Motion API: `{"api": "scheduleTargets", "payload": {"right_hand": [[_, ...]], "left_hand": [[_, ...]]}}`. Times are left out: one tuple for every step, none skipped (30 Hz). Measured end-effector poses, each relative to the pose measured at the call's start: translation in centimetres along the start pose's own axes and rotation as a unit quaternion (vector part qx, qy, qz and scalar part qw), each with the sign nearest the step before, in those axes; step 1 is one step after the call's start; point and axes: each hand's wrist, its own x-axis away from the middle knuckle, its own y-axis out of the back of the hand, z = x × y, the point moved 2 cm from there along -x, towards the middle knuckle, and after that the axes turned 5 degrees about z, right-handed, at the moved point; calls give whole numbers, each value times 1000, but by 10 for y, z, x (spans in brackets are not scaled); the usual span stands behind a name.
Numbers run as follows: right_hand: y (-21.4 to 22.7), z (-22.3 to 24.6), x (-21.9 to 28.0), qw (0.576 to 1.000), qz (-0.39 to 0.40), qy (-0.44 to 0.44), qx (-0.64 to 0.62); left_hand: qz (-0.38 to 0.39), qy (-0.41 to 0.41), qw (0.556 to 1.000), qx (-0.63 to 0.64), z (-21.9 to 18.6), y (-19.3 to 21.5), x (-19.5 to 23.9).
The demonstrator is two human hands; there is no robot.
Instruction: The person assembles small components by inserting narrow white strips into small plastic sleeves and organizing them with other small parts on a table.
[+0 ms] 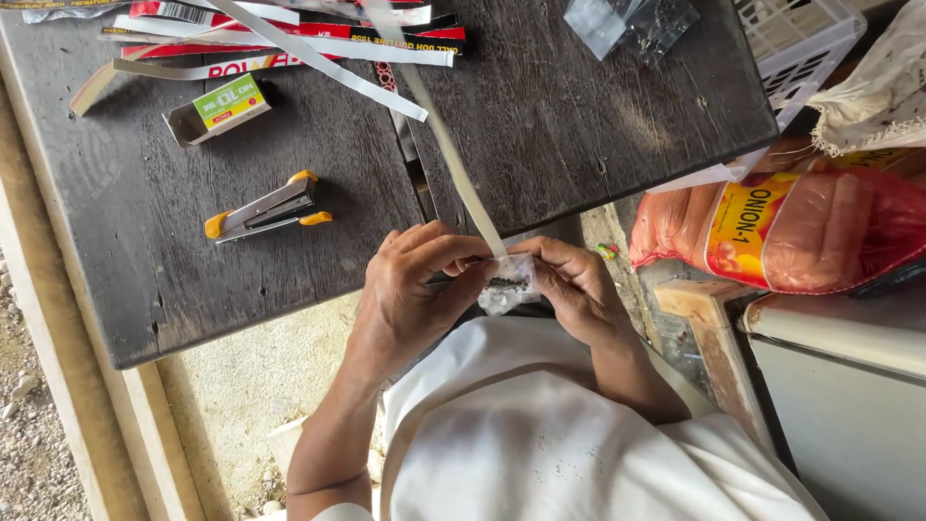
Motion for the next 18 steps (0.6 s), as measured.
{"api": "scheduleTargets", "payload": {"right_hand": [[0, 1, 0, 1000, 0, -1, 0], [0, 2, 0, 1000, 4, -3, -2], [1, 3, 0, 1000, 8, -5, -4], [-2, 3, -1, 1000, 8, -5, -4], [-5, 4, -2, 999, 4, 25, -47], [-8, 5, -3, 994, -1, 55, -90], [-2, -5, 2, 994, 0, 55, -90], [4, -16, 7, 998, -6, 36, -52], [10, -27, 11, 1000, -12, 18, -13], [7, -25, 9, 1000, -11, 18, -13], [5, -22, 6, 999, -20, 35, 7], [2, -19, 3, 998, -29, 52, 26], [1, -18, 3, 998, -29, 51, 26], [1, -18, 3, 997, -40, 56, 32], [1, -17, 2, 996, -50, 61, 37], [1, -16, 3, 996, -50, 61, 37], [1, -15, 4, 995, -53, 63, 51], [1, -14, 4, 994, -56, 65, 65]], "left_hand": [[0, 1, 1000, 0, 0, 0, 1], [0, 8, 1000, -1, 1, 0, 1], [-1, 15, 1000, -2, 2, 0, 2], [-1, 15, 1000, -2, 2, -1, 2], [-12, 12, 1000, -8, 3, -1, 2], [-23, 10, 1000, -14, 3, -2, 3], [-23, 10, 1000, -14, 4, -3, 3], [-33, 9, 999, -23, 5, -3, 4], [-42, 7, 999, -33, 6, -4, 5], [-42, 7, 999, -33, 7, -5, 7], [-45, 5, 998, -39, 7, -6, 8], [-48, 4, 998, -45, 8, -7, 9], [-48, 4, 998, -45, 6, -6, 10], [-43, 4, 998, -44, 5, -6, 10], [-39, 4, 998, -42, 3, -6, 10], [-39, 4, 998, -42, 3, -6, 10], [-39, -2, 999, -38, 3, -5, 10], [-39, -9, 999, -33, 3, -4, 10]]}}
